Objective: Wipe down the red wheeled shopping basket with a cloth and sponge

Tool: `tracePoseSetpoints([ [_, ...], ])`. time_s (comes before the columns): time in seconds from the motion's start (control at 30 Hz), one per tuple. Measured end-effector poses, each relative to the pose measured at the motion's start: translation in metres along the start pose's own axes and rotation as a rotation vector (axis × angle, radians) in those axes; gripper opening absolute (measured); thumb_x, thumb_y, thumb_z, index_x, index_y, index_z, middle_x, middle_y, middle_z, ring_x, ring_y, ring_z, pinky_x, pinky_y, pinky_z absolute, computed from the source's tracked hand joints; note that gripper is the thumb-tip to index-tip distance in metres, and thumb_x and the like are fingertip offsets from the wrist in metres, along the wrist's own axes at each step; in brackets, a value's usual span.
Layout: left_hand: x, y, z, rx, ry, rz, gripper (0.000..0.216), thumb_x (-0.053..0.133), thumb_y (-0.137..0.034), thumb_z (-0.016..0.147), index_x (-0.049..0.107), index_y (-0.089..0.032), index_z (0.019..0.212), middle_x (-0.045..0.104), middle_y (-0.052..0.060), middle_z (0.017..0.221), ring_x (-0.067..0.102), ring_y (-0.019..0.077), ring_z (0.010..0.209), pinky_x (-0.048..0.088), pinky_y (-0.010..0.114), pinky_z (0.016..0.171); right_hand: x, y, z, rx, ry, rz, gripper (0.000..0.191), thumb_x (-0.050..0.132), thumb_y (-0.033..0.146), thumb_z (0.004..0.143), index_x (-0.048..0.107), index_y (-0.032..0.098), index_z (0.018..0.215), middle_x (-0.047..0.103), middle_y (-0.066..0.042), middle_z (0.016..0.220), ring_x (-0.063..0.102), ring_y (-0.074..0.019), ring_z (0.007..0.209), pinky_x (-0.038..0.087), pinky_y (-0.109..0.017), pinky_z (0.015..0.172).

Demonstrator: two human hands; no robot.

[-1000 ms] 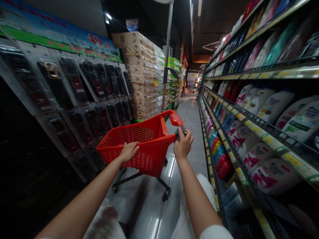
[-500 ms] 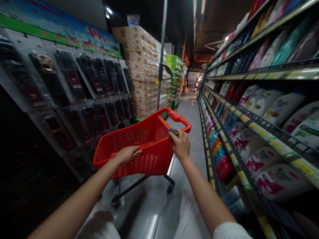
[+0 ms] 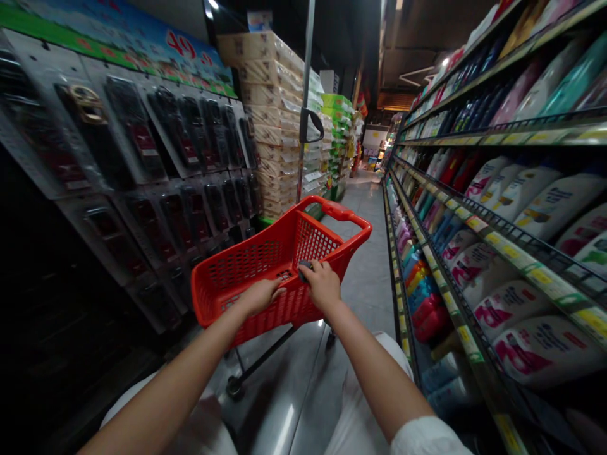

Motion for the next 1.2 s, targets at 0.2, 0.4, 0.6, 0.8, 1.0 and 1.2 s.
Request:
tracePoseSetpoints([
  [0.2, 0.002, -0.013, -0.01, -0.071, 0.014, 0.046, 0.034, 0.039, -0.041, 0.096, 0.066, -0.02, 0.102, 0.072, 0.015, 0.106, 0.068, 0.0305, 0.1, 0.048, 0.037, 0.083, -0.026, -0.064, 0.028, 0.186, -0.103, -0.079, 0.055, 0.049, 0.007, 0.081, 0.063, 0.034, 0.127, 0.058, -0.006, 0.13, 0.047, -0.026, 0.105, 0.047, -0.034, 0.078],
  [0.4, 0.013, -0.038, -0.006, -0.138, 0.02, 0.029, 0.034, 0.037, -0.039, 0.097, 0.061, -0.018, 0.11, 0.07, 0.019, 0.109, 0.067, 0.0327, 0.104, 0.049, 0.041, 0.085, -0.004, -0.034, 0.008, 0.224, -0.117, -0.008, 0.058, 0.048, 0.005, 0.08, 0.062, 0.032, 0.13, 0.054, -0.005, 0.137, 0.047, -0.0258, 0.109, 0.048, -0.033, 0.082],
  [0.6, 0.02, -0.057, -0.014, -0.151, 0.047, -0.042, 0.029, 0.038, -0.028, 0.096, 0.059, -0.015, 0.113, 0.07, 0.018, 0.113, 0.067, 0.0284, 0.106, 0.048, 0.037, 0.088, 0.003, -0.013, -0.021, -0.02, -0.019, 0.058, 0.061, 0.047, 0.006, 0.081, 0.057, 0.035, 0.134, 0.055, -0.001, 0.136, 0.047, -0.0225, 0.11, 0.048, -0.031, 0.086],
  [0.8, 0.027, -0.075, -0.027, -0.186, 0.056, -0.149, 0.027, 0.04, -0.024, 0.096, 0.062, -0.014, 0.109, 0.07, 0.017, 0.112, 0.066, 0.0253, 0.106, 0.047, 0.032, 0.086, -0.021, -0.064, 0.006, 0.294, -0.144, -0.016, 0.058, 0.045, 0.005, 0.082, 0.06, 0.032, 0.131, 0.054, -0.003, 0.138, 0.048, -0.0252, 0.107, 0.048, -0.034, 0.082],
  [1.0, 0.041, -0.099, -0.029, -0.25, 0.047, -0.266, 0.028, 0.042, -0.017, 0.094, 0.06, -0.011, 0.114, 0.069, 0.016, 0.114, 0.065, 0.022, 0.107, 0.045, 0.028, 0.087, -0.001, -0.033, -0.034, 0.148, -0.106, 0.041, 0.061, 0.049, 0.004, 0.079, 0.06, 0.034, 0.131, 0.053, 0.001, 0.14, 0.048, -0.0225, 0.11, 0.047, -0.03, 0.089],
  [1.2, 0.053, -0.118, -0.036, -0.29, 0.046, -0.374, 0.029, 0.044, -0.012, 0.091, 0.06, -0.01, 0.116, 0.069, 0.015, 0.115, 0.064, 0.02, 0.109, 0.044, 0.025, 0.087, -0.011, -0.057, -0.034, 0.113, -0.06, -0.014, 0.061, 0.049, 0.006, 0.082, 0.057, 0.036, 0.134, 0.053, 0.002, 0.14, 0.049, -0.0232, 0.11, 0.049, -0.031, 0.082],
])
Point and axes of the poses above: each hand's wrist, its own z-axis towards the middle knuckle, its own x-axis out of the palm, y = z × x, the point moved 2 cm from there along z, towards the middle knuckle
